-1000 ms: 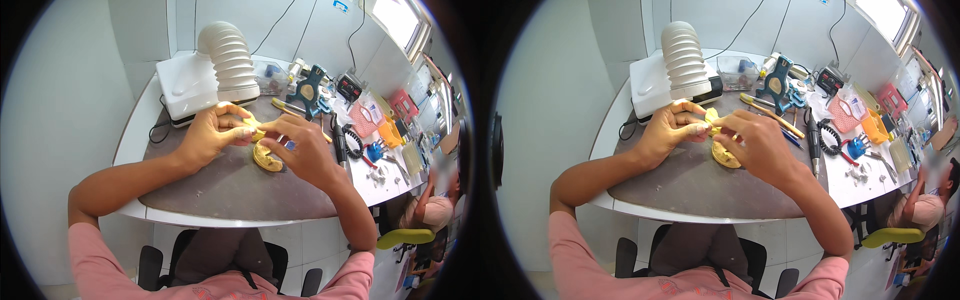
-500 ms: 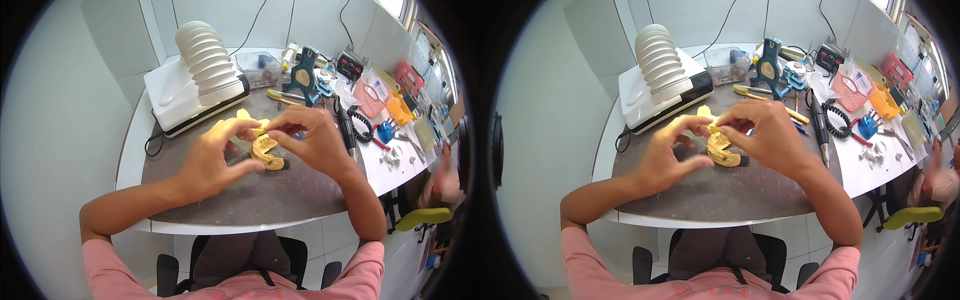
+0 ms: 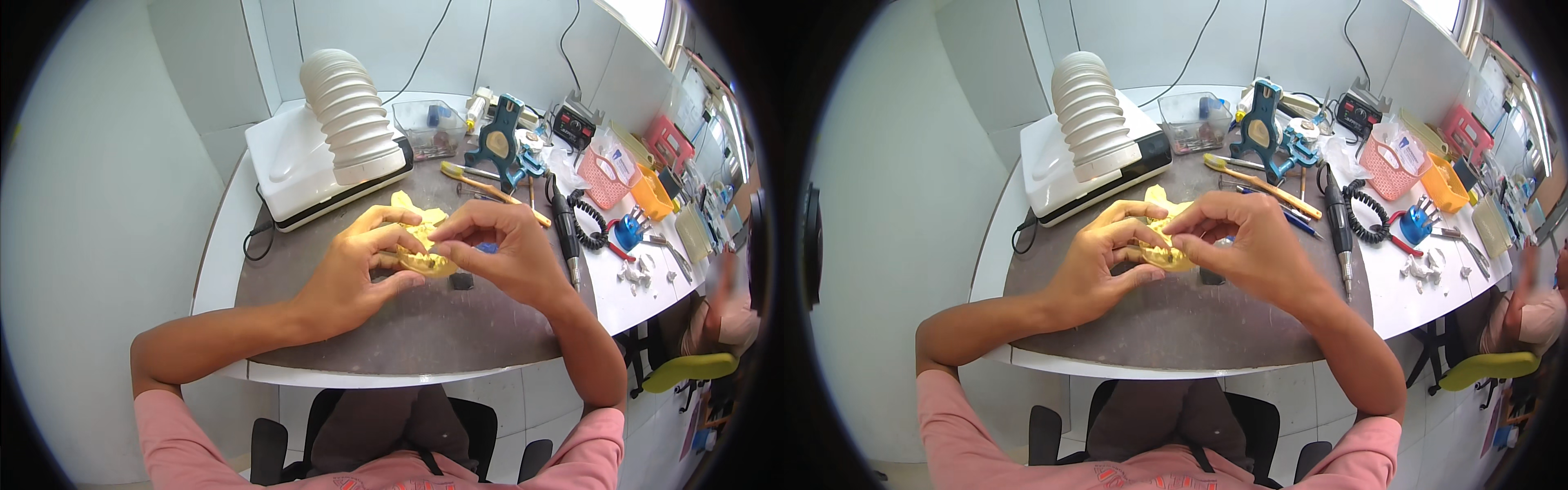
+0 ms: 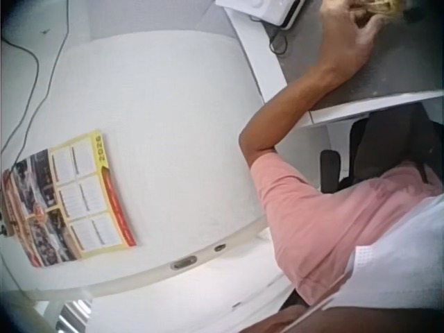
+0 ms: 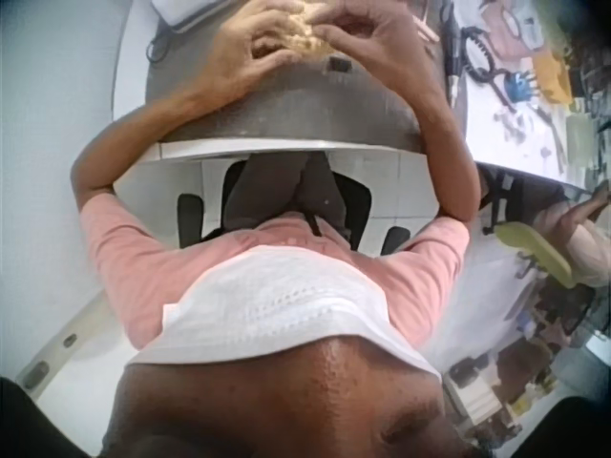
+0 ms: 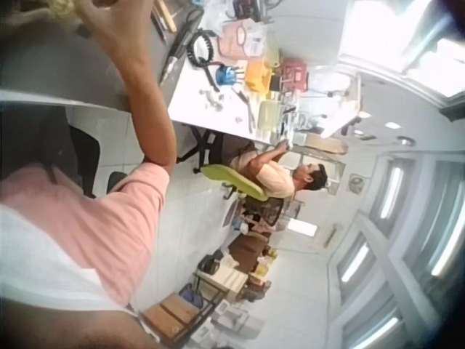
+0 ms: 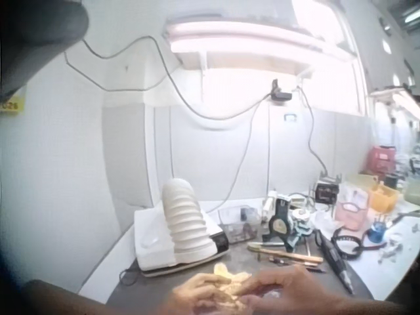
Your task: The person refines a dental cast by using a rotary tool to grind down surfaces of a yellow plaster model, frequently fitting two parts of the cast together and using a piece of articulating paper between the teeth.
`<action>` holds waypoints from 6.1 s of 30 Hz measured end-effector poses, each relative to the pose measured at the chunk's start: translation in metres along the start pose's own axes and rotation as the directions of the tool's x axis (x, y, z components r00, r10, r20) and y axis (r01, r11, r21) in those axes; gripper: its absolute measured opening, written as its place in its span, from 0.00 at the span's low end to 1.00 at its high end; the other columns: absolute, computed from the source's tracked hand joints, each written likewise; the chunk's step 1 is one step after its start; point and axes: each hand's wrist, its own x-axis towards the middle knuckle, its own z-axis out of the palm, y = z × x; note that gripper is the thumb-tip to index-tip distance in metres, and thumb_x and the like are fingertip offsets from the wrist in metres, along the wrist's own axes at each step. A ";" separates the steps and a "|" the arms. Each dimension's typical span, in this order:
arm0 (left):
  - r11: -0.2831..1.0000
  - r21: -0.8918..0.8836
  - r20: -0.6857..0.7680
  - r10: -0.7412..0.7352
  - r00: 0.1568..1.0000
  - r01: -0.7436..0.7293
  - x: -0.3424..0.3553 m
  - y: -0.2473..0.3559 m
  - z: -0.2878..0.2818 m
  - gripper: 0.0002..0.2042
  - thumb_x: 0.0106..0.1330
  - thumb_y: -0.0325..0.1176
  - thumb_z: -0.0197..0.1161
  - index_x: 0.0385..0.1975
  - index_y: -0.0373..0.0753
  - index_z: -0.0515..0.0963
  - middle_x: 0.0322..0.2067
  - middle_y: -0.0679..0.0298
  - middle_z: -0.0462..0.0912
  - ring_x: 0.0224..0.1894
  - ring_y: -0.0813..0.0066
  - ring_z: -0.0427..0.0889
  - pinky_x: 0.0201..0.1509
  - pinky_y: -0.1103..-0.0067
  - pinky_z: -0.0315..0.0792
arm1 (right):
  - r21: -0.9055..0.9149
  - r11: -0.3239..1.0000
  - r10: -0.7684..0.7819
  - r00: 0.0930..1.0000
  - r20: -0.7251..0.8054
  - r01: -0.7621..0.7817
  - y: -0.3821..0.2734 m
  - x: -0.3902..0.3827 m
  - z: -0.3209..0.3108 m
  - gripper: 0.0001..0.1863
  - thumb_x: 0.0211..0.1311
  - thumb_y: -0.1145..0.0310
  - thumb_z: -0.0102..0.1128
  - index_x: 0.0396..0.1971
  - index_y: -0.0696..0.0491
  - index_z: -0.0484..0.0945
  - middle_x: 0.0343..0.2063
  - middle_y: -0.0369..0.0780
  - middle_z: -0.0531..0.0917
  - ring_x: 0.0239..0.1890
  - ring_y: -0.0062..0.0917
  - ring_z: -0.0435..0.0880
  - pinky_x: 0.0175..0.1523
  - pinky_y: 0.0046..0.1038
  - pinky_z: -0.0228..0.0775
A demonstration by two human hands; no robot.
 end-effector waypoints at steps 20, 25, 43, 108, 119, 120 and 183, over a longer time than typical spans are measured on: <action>0.996 -0.086 -0.047 0.009 0.999 -0.013 -0.001 -0.001 -0.005 0.16 0.63 0.26 0.66 0.50 0.34 0.74 0.56 0.60 0.65 0.57 0.73 0.73 0.61 0.75 0.72 | 0.064 0.997 0.030 0.998 0.061 -0.033 -0.004 0.002 -0.003 0.05 0.57 0.75 0.65 0.33 0.59 0.84 0.30 0.36 0.85 0.34 0.15 0.83 0.46 0.20 0.76; 0.998 -0.067 -0.028 0.017 0.999 -0.018 -0.001 -0.002 -0.005 0.16 0.63 0.27 0.66 0.50 0.34 0.74 0.55 0.59 0.66 0.57 0.73 0.73 0.62 0.75 0.72 | 0.063 0.998 0.013 0.996 0.085 -0.019 -0.003 0.002 -0.005 0.04 0.57 0.75 0.65 0.31 0.59 0.83 0.29 0.36 0.85 0.32 0.14 0.82 0.45 0.19 0.76; 0.999 -0.031 -0.003 0.028 1.000 -0.028 -0.001 0.000 -0.007 0.15 0.63 0.27 0.66 0.49 0.33 0.76 0.54 0.59 0.66 0.57 0.73 0.72 0.61 0.76 0.72 | 0.092 0.996 -0.011 0.991 0.136 -0.002 0.000 0.003 -0.005 0.04 0.57 0.74 0.67 0.30 0.58 0.82 0.29 0.35 0.84 0.33 0.14 0.82 0.48 0.21 0.75; 0.674 -0.717 -0.089 -0.341 0.936 0.178 -0.003 -0.009 -0.019 0.21 0.70 0.23 0.55 0.63 0.37 0.64 0.58 0.61 0.70 0.59 0.74 0.72 0.65 0.75 0.69 | -0.609 0.728 -0.157 0.942 0.298 0.314 -0.002 0.040 -0.008 0.26 0.51 0.82 0.49 0.54 0.55 0.73 0.50 0.52 0.77 0.59 0.46 0.71 0.65 0.40 0.61; 0.637 -0.745 -0.127 -0.423 0.897 0.195 -0.001 -0.006 -0.020 0.20 0.71 0.22 0.51 0.62 0.38 0.61 0.54 0.59 0.70 0.57 0.71 0.74 0.65 0.71 0.69 | -0.574 0.780 0.164 0.803 0.572 0.249 -0.007 0.086 -0.012 0.27 0.49 0.74 0.60 0.53 0.54 0.68 0.43 0.47 0.80 0.48 0.44 0.78 0.50 0.40 0.69; 0.637 -0.745 -0.125 -0.425 0.897 0.198 -0.001 -0.008 -0.020 0.20 0.71 0.22 0.51 0.62 0.38 0.61 0.54 0.59 0.70 0.57 0.71 0.74 0.65 0.71 0.69 | -0.580 0.773 0.184 0.786 0.591 0.256 -0.008 0.088 -0.013 0.28 0.49 0.74 0.61 0.54 0.53 0.68 0.43 0.47 0.80 0.47 0.43 0.78 0.50 0.40 0.70; 0.671 -0.689 0.060 -0.324 0.944 0.274 0.000 -0.012 -0.022 0.28 0.69 0.29 0.61 0.67 0.39 0.60 0.54 0.59 0.77 0.54 0.77 0.78 0.59 0.80 0.76 | 0.030 0.996 -0.081 0.996 -0.020 0.082 0.019 0.012 0.016 0.40 0.51 0.64 0.76 0.62 0.59 0.65 0.57 0.47 0.74 0.58 0.33 0.77 0.65 0.34 0.70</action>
